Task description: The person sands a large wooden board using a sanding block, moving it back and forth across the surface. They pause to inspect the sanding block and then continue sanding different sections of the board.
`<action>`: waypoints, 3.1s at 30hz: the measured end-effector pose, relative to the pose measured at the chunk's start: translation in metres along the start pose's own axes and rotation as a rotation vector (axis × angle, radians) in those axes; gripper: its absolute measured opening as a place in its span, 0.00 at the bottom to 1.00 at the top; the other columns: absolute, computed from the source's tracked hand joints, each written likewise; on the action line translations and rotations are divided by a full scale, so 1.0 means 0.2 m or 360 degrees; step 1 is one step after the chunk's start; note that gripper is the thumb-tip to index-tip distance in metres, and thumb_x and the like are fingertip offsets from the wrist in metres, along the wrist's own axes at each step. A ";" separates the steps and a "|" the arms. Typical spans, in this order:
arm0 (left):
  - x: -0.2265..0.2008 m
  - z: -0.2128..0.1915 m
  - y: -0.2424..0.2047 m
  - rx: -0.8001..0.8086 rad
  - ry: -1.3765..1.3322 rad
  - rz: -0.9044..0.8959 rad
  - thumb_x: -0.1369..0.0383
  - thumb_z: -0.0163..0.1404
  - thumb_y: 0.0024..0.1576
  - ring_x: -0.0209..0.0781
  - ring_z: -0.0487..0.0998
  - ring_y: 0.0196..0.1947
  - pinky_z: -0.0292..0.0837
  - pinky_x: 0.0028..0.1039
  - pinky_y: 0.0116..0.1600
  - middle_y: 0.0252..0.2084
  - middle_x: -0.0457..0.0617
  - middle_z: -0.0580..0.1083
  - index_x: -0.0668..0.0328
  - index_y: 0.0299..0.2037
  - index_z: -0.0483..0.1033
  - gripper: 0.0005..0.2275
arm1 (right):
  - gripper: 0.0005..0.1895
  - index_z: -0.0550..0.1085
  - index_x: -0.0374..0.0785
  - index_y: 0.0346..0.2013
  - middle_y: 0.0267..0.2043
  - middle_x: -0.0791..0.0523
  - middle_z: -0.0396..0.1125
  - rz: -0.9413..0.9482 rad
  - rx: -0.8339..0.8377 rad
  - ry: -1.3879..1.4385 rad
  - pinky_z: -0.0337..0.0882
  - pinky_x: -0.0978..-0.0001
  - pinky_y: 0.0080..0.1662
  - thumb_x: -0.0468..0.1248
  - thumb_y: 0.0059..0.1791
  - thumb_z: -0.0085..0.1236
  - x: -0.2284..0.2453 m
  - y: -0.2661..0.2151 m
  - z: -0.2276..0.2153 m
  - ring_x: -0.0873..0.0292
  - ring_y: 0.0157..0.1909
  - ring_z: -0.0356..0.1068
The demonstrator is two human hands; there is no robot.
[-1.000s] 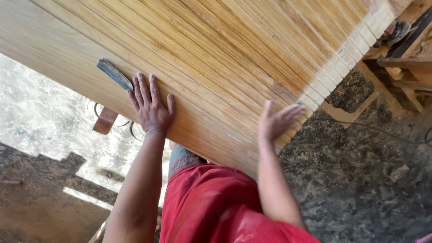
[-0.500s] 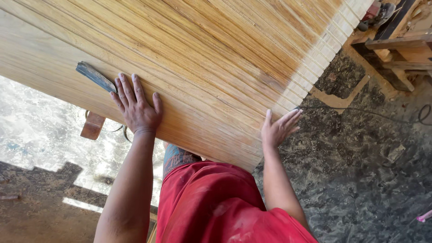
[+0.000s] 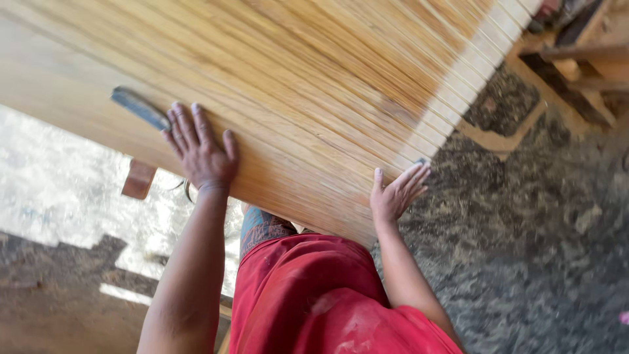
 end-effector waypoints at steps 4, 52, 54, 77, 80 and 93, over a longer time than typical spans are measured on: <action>0.00 0.02 0.01 -0.0036 -0.0019 0.0020 0.51 0.44 0.65 0.61 0.44 0.80 0.32 0.53 0.79 0.79 0.66 0.49 0.65 0.77 0.56 0.33 | 0.63 0.32 0.27 0.77 0.81 0.36 0.25 -0.0731 -0.0179 0.0144 0.29 0.33 0.75 0.78 0.49 0.19 0.72 -0.16 0.20 0.37 0.83 0.25; 0.85 -0.43 0.76 0.0322 0.0083 -0.0449 0.32 0.33 0.58 0.60 0.29 0.80 0.19 0.59 0.76 0.80 0.66 0.33 0.51 0.80 0.39 0.45 | 0.59 0.26 0.33 0.78 0.83 0.46 0.13 0.0182 0.0102 0.0036 0.21 0.40 0.77 0.77 0.52 0.20 0.81 -0.04 0.11 0.46 0.84 0.15; 0.86 -0.43 0.77 0.0303 0.0091 -0.0425 0.32 0.37 0.56 0.61 0.28 0.80 0.18 0.60 0.76 0.80 0.66 0.33 0.49 0.81 0.40 0.47 | 0.60 0.24 0.32 0.77 0.81 0.43 0.11 0.0265 0.0109 0.0133 0.20 0.40 0.76 0.76 0.52 0.25 1.09 -0.04 0.25 0.43 0.83 0.14; 0.84 -0.44 0.77 0.0006 -0.0023 -0.0359 0.45 0.43 0.63 0.65 0.34 0.80 0.22 0.61 0.76 0.80 0.69 0.40 0.56 0.79 0.53 0.36 | 0.62 0.37 0.31 0.80 0.84 0.44 0.28 -0.1234 0.0134 -0.0212 0.28 0.35 0.78 0.79 0.50 0.20 2.24 -0.08 0.50 0.44 0.85 0.28; 0.83 -0.47 0.80 0.0011 -0.0064 -0.0352 0.46 0.43 0.63 0.65 0.35 0.80 0.23 0.61 0.77 0.80 0.69 0.41 0.56 0.78 0.54 0.36 | 0.60 0.38 0.36 0.79 0.84 0.49 0.28 -0.1178 0.0028 0.0168 0.30 0.39 0.80 0.78 0.48 0.16 1.91 -0.02 0.25 0.48 0.85 0.27; 0.83 -0.43 0.74 0.0016 0.0000 -0.0371 0.46 0.41 0.65 0.64 0.35 0.81 0.24 0.60 0.78 0.81 0.69 0.41 0.57 0.79 0.53 0.35 | 0.64 0.33 0.32 0.78 0.82 0.44 0.25 -0.1018 0.0111 -0.0076 0.25 0.38 0.77 0.81 0.49 0.29 2.27 0.01 0.33 0.44 0.84 0.24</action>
Point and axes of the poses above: each hand's wrist, its own y-axis towards the middle knuckle, its own z-axis out of the palm, x = y × z, the point moved 9 cm from there along y, towards the middle knuckle
